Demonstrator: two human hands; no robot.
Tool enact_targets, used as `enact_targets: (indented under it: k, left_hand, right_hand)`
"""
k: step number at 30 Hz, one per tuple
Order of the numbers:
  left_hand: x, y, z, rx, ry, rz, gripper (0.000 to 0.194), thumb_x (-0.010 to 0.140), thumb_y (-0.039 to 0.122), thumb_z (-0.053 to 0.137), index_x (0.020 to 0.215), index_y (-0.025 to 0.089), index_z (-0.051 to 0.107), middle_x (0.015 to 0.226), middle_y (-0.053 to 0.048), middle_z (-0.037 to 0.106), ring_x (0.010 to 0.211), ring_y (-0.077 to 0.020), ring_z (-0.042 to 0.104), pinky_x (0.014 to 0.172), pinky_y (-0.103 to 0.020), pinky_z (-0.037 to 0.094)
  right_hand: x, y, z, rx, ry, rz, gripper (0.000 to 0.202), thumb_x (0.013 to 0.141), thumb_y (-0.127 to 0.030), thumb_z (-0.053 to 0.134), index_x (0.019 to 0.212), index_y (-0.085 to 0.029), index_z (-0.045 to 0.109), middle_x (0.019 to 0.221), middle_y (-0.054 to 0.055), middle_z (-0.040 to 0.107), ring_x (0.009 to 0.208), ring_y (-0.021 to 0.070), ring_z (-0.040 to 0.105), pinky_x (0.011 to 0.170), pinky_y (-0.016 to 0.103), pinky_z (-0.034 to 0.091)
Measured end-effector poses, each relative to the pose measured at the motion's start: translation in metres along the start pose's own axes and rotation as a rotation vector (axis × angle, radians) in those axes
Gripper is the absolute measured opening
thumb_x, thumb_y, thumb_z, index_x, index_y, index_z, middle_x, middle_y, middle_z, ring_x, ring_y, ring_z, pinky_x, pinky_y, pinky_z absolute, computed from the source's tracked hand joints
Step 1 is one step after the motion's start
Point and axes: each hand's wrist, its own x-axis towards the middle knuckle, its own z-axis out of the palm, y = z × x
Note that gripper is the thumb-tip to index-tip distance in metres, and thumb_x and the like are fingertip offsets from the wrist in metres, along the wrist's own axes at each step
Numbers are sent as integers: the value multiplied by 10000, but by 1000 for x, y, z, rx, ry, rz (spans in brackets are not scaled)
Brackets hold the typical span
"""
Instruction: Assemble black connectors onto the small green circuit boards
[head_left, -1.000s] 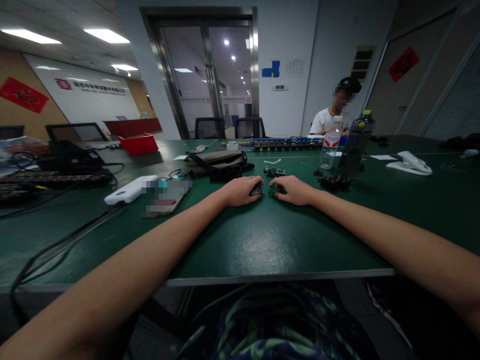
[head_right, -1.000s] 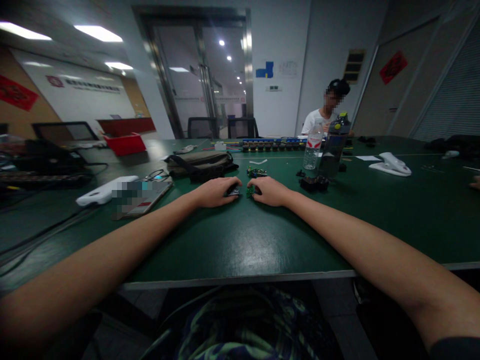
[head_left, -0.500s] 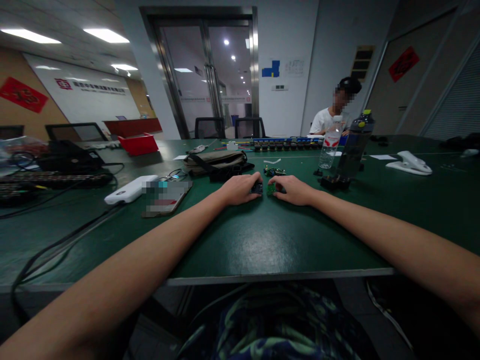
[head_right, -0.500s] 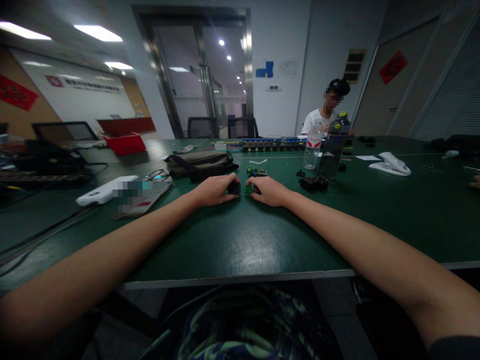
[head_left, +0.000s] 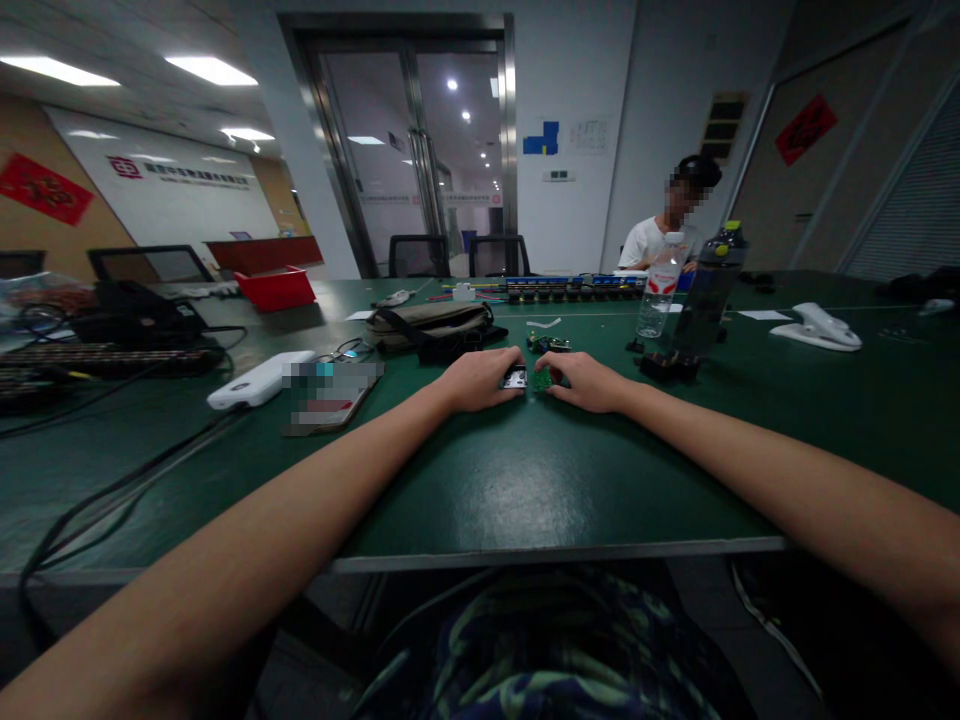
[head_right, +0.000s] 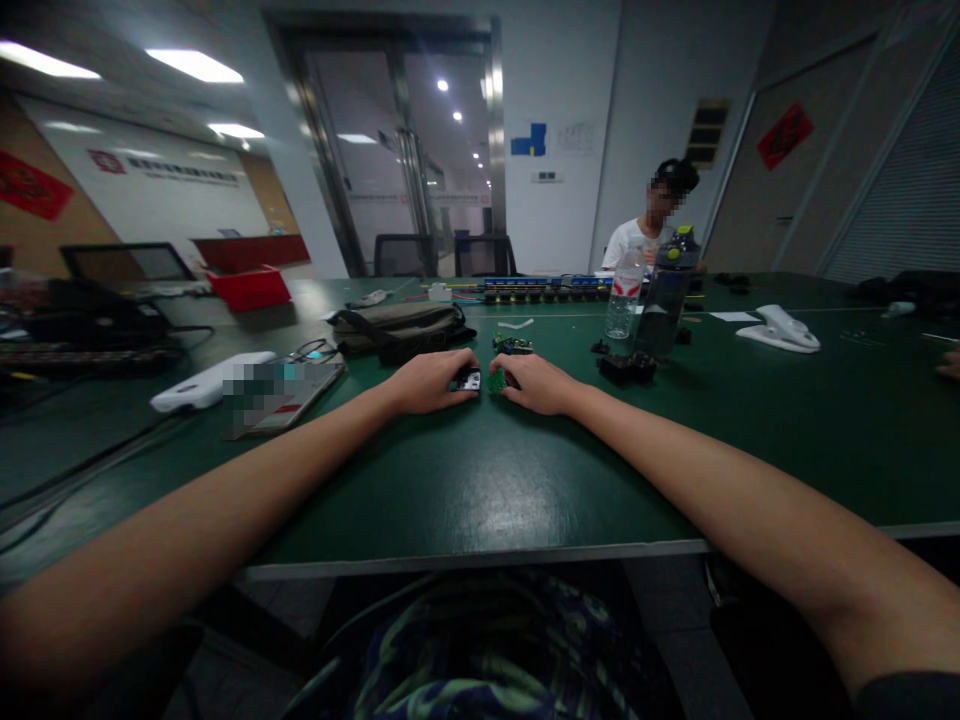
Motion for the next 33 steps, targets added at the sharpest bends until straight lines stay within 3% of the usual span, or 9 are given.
enact_targets:
  k: [33]
  left_hand:
    - [1, -1, 0, -5, -22, 17, 381, 877, 426, 582, 1184, 213, 511, 1166, -81, 684, 1061, -252, 669, 849, -326, 500]
  right_hand:
    - [2, -4, -4, -28, -55, 21, 303, 821, -136, 631, 1123, -152, 650, 852, 40, 646, 757, 160, 574, 738, 266, 417]
